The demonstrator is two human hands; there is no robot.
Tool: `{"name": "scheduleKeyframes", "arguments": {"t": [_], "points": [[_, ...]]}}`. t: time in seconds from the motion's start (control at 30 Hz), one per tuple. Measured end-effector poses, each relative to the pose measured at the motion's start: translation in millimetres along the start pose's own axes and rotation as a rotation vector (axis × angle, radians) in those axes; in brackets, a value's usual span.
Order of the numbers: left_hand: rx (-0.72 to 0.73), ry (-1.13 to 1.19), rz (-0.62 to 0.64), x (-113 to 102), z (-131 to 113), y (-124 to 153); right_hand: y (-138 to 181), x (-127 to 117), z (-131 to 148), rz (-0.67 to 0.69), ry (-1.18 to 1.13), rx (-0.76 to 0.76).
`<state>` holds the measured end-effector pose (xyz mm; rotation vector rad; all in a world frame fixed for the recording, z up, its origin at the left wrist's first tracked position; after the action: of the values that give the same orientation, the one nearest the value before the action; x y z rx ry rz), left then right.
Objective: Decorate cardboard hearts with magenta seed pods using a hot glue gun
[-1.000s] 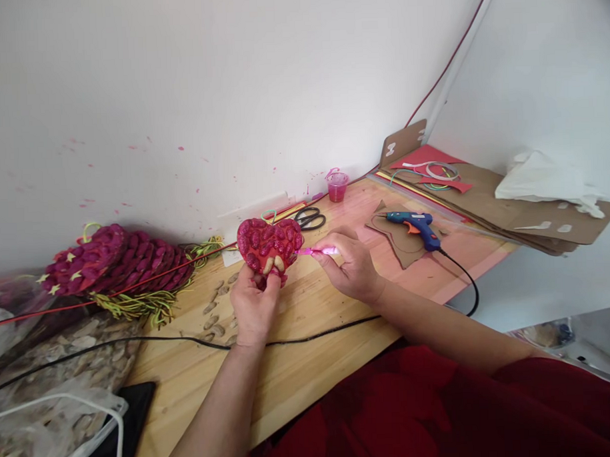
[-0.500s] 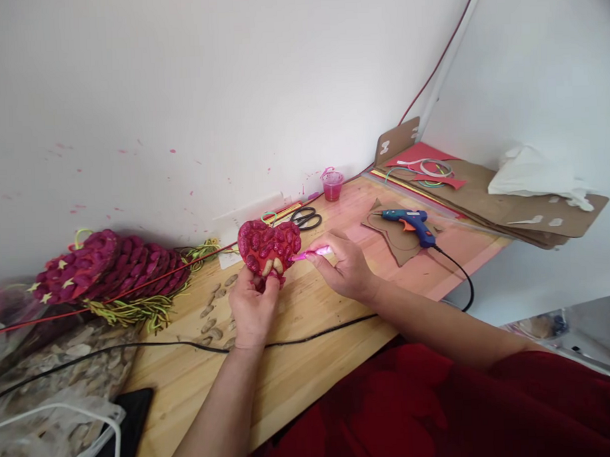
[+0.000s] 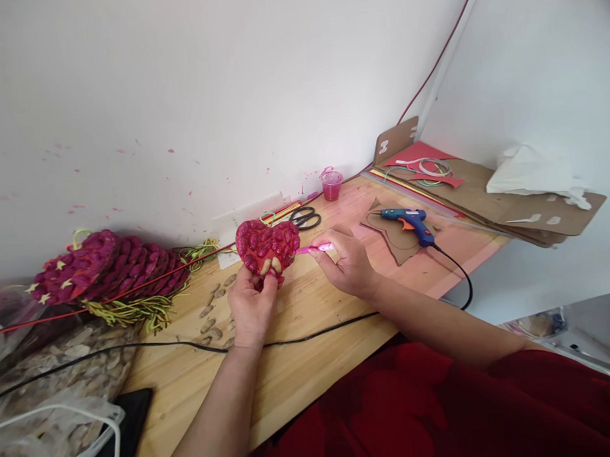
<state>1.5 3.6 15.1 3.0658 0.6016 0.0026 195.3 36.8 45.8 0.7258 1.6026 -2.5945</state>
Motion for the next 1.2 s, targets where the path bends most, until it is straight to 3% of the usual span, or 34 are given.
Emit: {"name": "scheduleKeyframes", "arguments": {"t": [0.27,0.53,1.2], "points": [[-0.145,0.277,0.015,1.3,-2.1,-5.1,1.2,1.8,0.2,0.022,-0.058,-0.029],[-0.205,0.374,-0.005,4.3,-2.9,-6.1,1.1,3.5,0.3,0.043,-0.071,-0.043],[-0.319,0.39,-0.012,4.2,-4.3,-5.7,3.0,5.7,0.3,0.027,-0.057,-0.085]]}}
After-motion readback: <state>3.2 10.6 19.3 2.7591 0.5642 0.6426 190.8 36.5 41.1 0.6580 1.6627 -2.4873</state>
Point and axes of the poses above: each hand's wrist, its own y-axis away from the middle knuckle, its own x-axis out of the palm, z = x × y, the point moved 1 cm from there along -y, towards the middle knuckle, and after that the axes turned 7 degrees about -x, right-handed, at the moved point
